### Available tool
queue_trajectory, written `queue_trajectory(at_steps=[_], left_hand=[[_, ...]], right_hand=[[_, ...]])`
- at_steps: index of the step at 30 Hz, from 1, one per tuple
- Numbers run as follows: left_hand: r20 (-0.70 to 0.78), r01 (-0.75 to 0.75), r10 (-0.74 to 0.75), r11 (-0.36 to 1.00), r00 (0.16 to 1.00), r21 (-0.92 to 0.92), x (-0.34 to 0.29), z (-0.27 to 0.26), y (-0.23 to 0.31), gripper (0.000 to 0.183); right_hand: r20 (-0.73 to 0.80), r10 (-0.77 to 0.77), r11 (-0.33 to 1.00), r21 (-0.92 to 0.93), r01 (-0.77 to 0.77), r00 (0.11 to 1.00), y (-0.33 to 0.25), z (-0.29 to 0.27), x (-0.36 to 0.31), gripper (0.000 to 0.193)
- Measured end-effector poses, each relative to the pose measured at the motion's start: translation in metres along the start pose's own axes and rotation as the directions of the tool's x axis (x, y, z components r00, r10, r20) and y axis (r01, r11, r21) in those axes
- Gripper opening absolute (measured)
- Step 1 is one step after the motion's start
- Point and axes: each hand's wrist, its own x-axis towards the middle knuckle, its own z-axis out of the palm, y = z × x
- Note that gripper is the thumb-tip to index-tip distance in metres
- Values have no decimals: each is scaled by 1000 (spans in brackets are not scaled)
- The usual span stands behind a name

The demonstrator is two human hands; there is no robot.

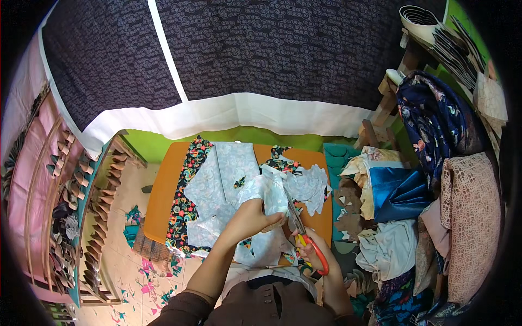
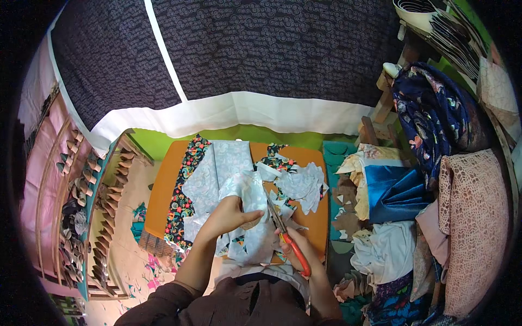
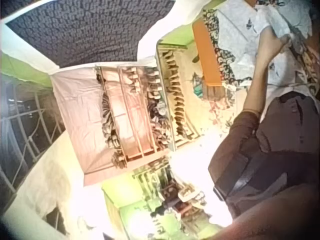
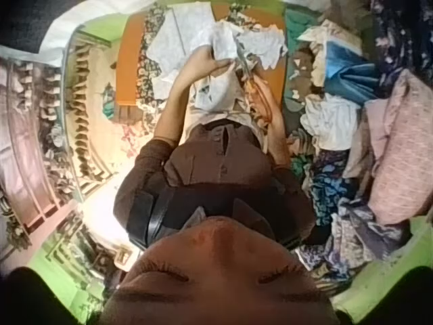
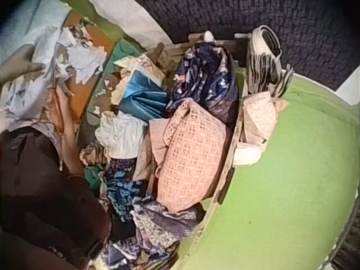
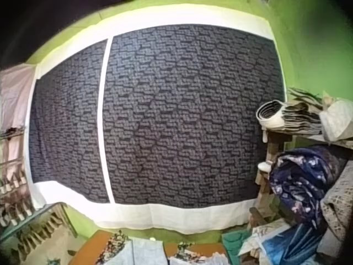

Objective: Cutting a light-blue patterned fabric piece with scissors on a table.

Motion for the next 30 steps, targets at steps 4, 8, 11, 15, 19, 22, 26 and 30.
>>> queue_trajectory(at_steps=[4,8,11,15,19,22,26,30], left_hand=[[-105,-123,96,946,990,-301,4,10,-2,42],[-56,235,-243,964,968,-124,8,7,-2,29],[-265,-63,-29,941,964,-333,12,20,-13,31],[-213,-41,-35,939,976,-342,7,20,2,37],[-247,-139,47,920,968,-368,8,24,-2,40],[-313,-227,96,881,945,-416,10,27,-1,41],[-265,-178,70,896,962,-407,13,28,-2,42],[-216,-215,146,914,965,-344,14,23,4,58]], right_hand=[[-14,14,1000,-6,-14,1000,4,-4,1,74],[-12,18,999,-44,-18,1000,-4,1,2,76],[13,8,999,-39,-8,1000,4,1,4,77],[3,-77,995,58,77,997,9,1,5,50],[-2,-42,999,-21,42,999,12,-4,7,60],[-3,-107,993,-50,107,994,8,-4,2,67],[-29,-136,991,-20,136,990,8,-3,0,70],[-20,-89,996,10,89,996,3,-4,-1,77]])
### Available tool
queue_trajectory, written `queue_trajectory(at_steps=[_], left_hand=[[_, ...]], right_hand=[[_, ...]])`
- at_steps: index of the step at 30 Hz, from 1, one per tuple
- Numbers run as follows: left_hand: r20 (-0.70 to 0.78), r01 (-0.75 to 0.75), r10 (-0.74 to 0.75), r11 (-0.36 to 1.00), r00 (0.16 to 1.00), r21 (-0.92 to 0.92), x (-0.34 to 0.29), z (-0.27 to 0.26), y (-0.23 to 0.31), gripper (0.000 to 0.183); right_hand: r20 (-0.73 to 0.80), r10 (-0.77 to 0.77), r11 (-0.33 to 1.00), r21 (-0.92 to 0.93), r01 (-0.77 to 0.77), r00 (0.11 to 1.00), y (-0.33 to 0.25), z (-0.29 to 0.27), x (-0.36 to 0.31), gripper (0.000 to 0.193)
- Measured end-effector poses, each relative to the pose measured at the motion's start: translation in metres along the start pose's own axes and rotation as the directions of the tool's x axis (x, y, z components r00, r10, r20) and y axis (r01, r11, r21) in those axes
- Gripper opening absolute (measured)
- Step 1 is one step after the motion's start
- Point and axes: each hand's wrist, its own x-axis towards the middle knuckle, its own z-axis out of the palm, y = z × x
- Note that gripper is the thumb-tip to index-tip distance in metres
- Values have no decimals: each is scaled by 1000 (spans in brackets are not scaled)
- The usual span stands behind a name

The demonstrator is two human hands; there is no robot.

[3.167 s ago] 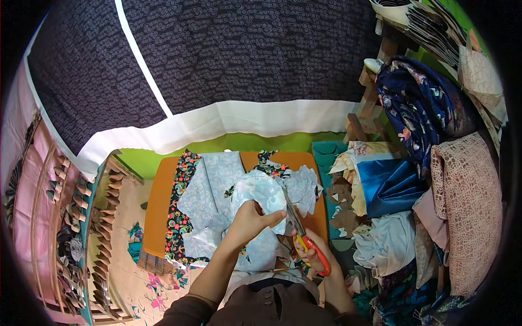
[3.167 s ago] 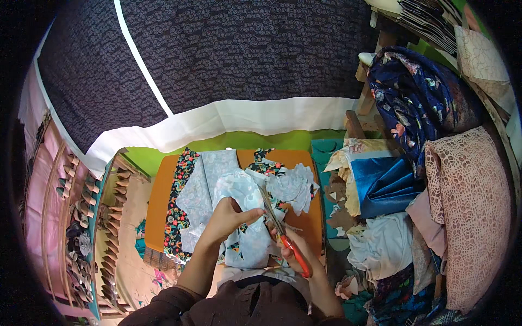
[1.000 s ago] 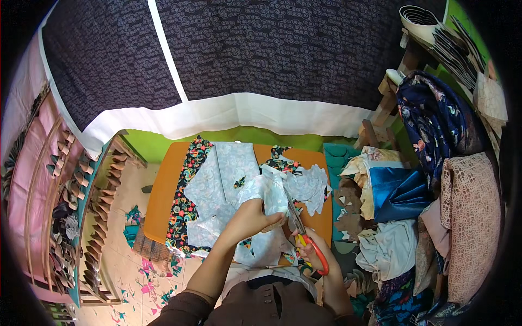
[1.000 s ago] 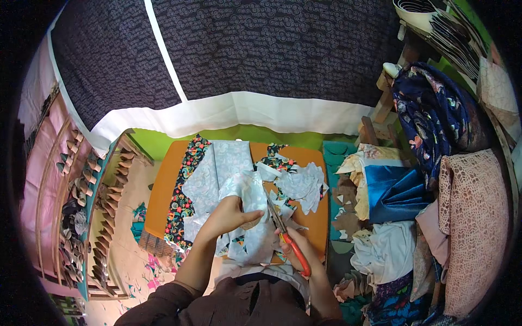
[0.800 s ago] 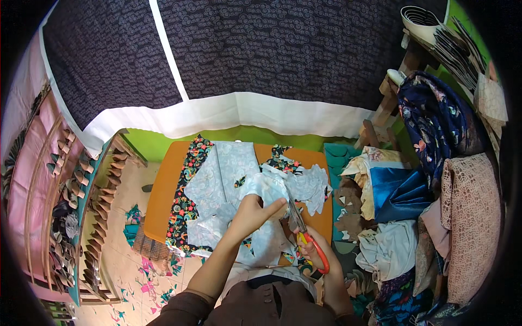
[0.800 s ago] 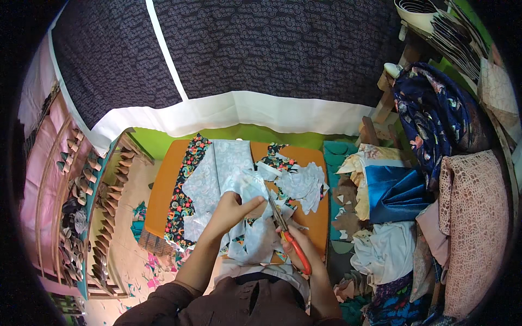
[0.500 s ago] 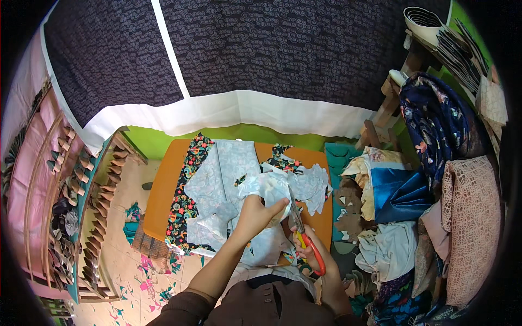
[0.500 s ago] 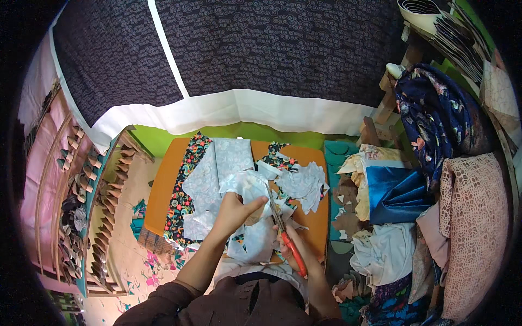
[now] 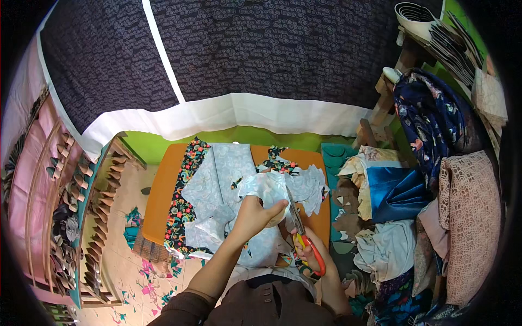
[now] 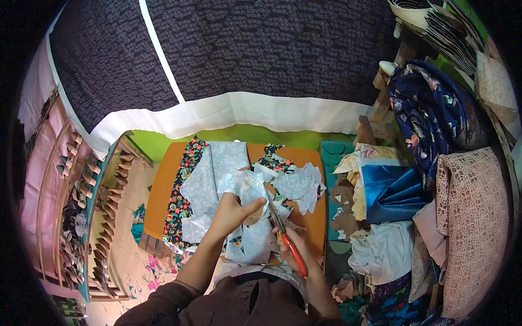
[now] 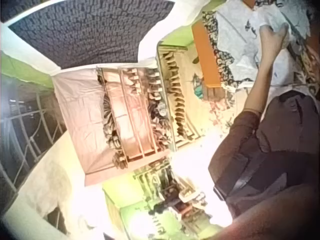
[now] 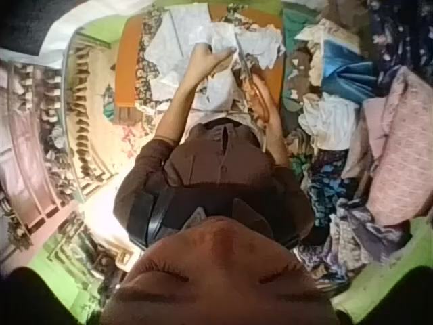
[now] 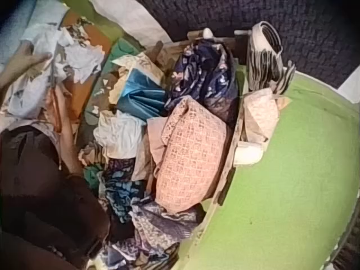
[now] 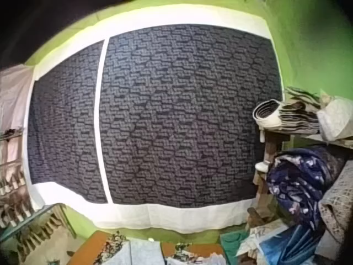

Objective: Cutting a light-blue patterned fabric piece with scissors on a table.

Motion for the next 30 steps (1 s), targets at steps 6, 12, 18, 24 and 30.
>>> queue_trajectory(at_steps=[6,12,18,24,30], left_hand=[[92,-86,81,995,992,50,0,3,3,78],[120,-110,95,986,988,126,2,4,14,80],[62,-87,85,995,994,38,2,9,-1,77],[-46,-72,72,997,996,7,5,15,-6,78],[-19,-127,128,989,992,71,4,18,-5,83]], right_hand=[[13,-8,1000,15,8,1000,-1,-2,1,85],[-32,52,996,68,-50,998,-2,-7,-3,82],[-33,82,996,37,-81,996,-6,-8,-3,78],[-58,10,997,-81,-15,998,3,-8,-1,78],[-63,15,999,-50,-18,998,3,-8,-1,79]])
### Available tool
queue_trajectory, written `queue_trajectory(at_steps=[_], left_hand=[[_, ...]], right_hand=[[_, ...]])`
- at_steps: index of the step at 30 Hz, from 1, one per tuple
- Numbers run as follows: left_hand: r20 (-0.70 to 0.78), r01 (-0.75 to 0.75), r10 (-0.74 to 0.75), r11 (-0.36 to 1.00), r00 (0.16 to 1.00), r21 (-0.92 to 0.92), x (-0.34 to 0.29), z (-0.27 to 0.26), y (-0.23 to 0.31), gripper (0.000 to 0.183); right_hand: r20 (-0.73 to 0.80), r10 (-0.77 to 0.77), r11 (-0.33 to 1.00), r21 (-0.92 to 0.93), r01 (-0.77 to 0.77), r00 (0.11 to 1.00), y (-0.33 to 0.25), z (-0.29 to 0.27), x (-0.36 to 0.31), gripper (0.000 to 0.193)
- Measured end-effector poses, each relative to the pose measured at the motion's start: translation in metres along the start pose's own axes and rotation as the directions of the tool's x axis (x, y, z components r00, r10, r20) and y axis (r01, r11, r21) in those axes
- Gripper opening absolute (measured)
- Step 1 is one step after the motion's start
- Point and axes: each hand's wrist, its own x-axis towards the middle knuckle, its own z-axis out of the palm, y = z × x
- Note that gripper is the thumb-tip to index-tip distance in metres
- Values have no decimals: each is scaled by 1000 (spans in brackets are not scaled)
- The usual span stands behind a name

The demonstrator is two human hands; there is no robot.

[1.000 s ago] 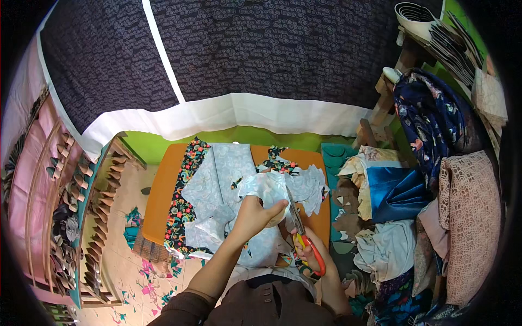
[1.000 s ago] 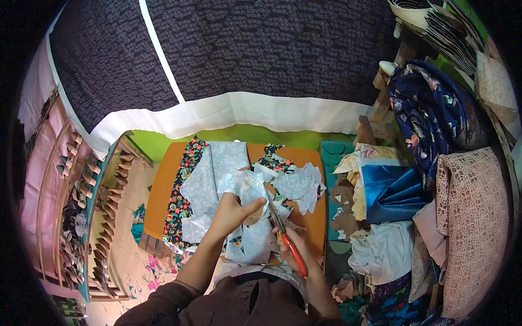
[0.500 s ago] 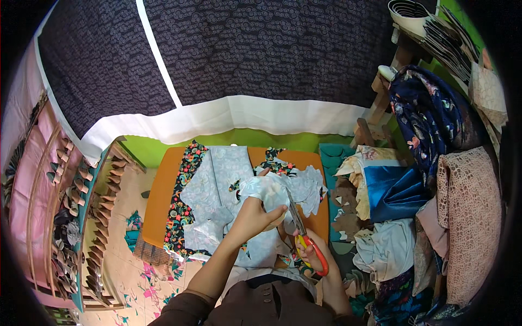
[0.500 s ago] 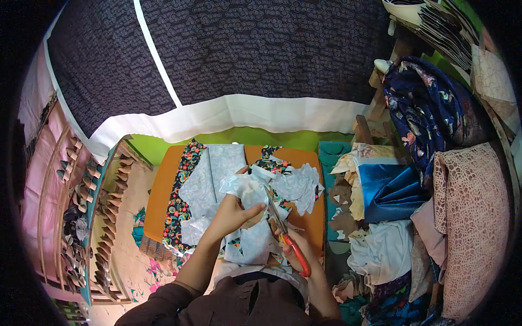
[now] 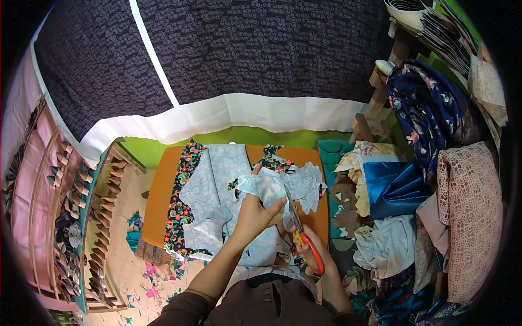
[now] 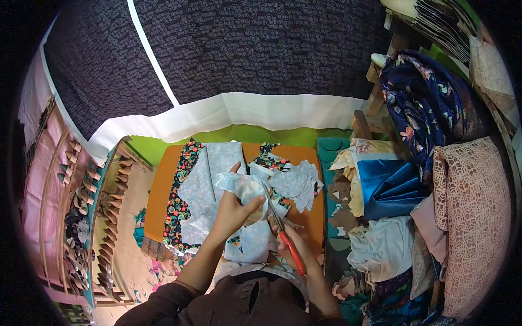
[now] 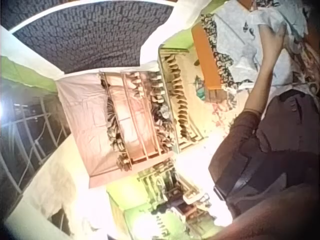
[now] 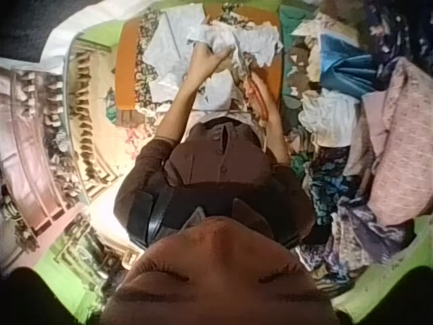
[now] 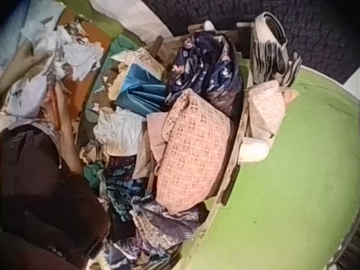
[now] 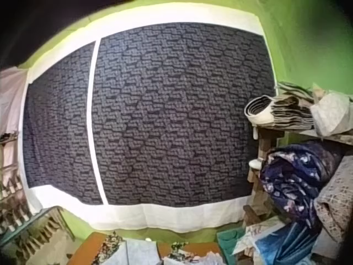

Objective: Cutting a light-blue patterned fabric piece with scissors on a table.

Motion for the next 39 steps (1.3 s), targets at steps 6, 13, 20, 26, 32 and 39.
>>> queue_trajectory(at_steps=[6,13,20,26,32,39], left_hand=[[-3,56,-56,998,998,-40,-1,-1,2,84],[131,75,-75,997,989,6,0,-3,12,85],[153,117,-114,993,982,-16,0,-4,7,86],[193,132,-132,991,972,11,2,-5,8,87],[334,224,-219,974,917,26,4,-7,16,89],[305,201,-205,979,930,45,4,-5,5,85]], right_hand=[[-2,111,991,76,-110,994,-6,5,-4,80],[22,15,991,129,-18,1000,-7,-1,-7,80],[34,82,991,98,-85,996,-6,-8,-10,79],[15,79,995,56,-80,997,-4,-9,-10,77],[51,59,995,81,-63,997,0,-14,-11,83],[44,130,986,96,-134,990,-7,-17,-12,86]])
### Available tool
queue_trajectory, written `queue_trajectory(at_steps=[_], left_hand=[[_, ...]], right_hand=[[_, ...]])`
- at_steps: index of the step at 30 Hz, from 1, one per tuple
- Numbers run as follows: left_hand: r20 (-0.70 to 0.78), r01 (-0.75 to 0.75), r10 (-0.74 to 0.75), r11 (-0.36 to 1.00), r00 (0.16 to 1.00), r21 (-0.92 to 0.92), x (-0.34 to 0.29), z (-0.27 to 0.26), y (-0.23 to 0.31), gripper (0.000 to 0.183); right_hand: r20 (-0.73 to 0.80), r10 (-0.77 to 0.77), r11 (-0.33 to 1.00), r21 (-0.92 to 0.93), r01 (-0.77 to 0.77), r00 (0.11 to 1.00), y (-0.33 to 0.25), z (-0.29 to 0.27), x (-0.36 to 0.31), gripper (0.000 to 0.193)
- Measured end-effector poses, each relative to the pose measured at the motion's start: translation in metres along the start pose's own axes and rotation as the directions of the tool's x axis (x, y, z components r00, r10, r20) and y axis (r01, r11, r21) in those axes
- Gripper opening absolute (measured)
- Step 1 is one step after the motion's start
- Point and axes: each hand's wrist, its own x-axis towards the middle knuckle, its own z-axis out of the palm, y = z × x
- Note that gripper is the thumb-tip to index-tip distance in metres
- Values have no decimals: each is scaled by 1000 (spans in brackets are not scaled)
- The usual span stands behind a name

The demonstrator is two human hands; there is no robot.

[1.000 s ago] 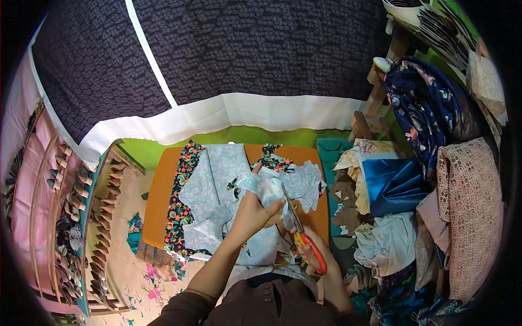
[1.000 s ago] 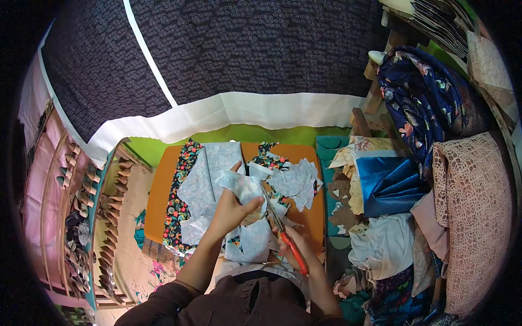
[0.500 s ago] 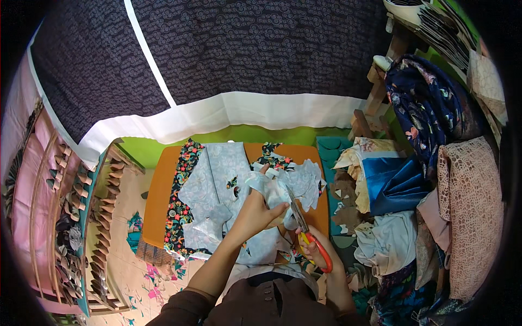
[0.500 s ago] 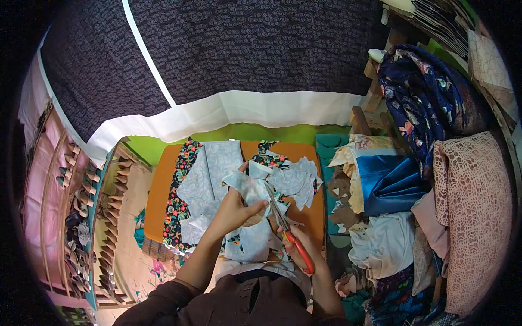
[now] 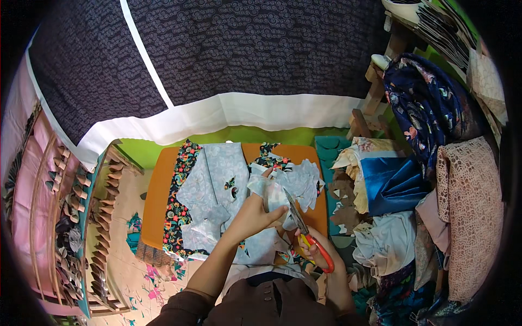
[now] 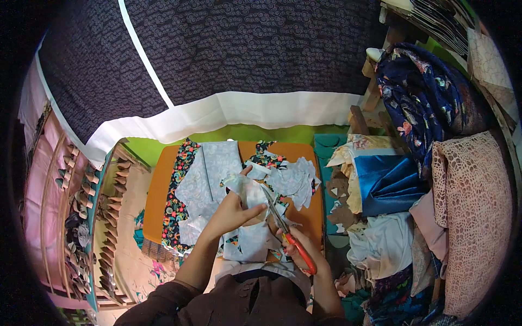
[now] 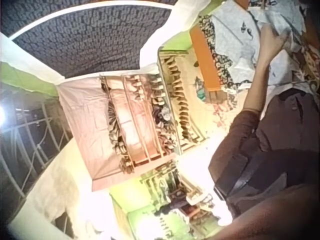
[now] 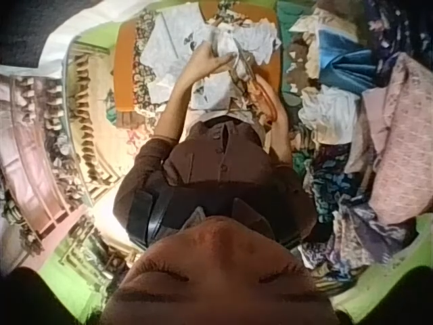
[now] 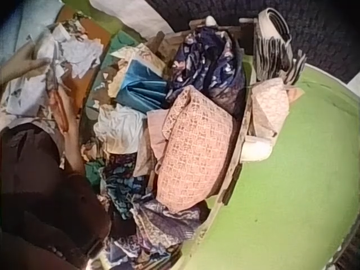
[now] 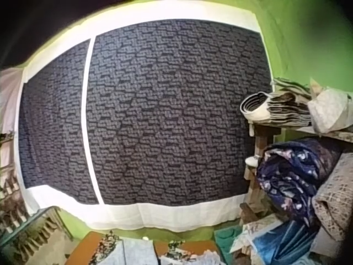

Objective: Cutting a light-blue patterned fabric piece with scissors on a table.

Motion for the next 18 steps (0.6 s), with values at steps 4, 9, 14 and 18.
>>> queue_trajectory(at_steps=[4,9,14,18], left_hand=[[-136,-119,98,980,986,-162,5,6,-3,84],[-47,-52,48,994,998,-100,6,5,4,87],[-69,-164,165,986,984,20,9,11,-3,91],[-36,-84,81,993,996,-82,8,8,3,90]], right_hand=[[13,-67,998,-9,68,998,2,-3,0,72],[-24,-5,999,53,6,1000,15,-10,2,48],[-38,-183,958,-232,170,982,14,-8,1,50],[-6,-107,989,-108,105,994,10,-9,0,59]])
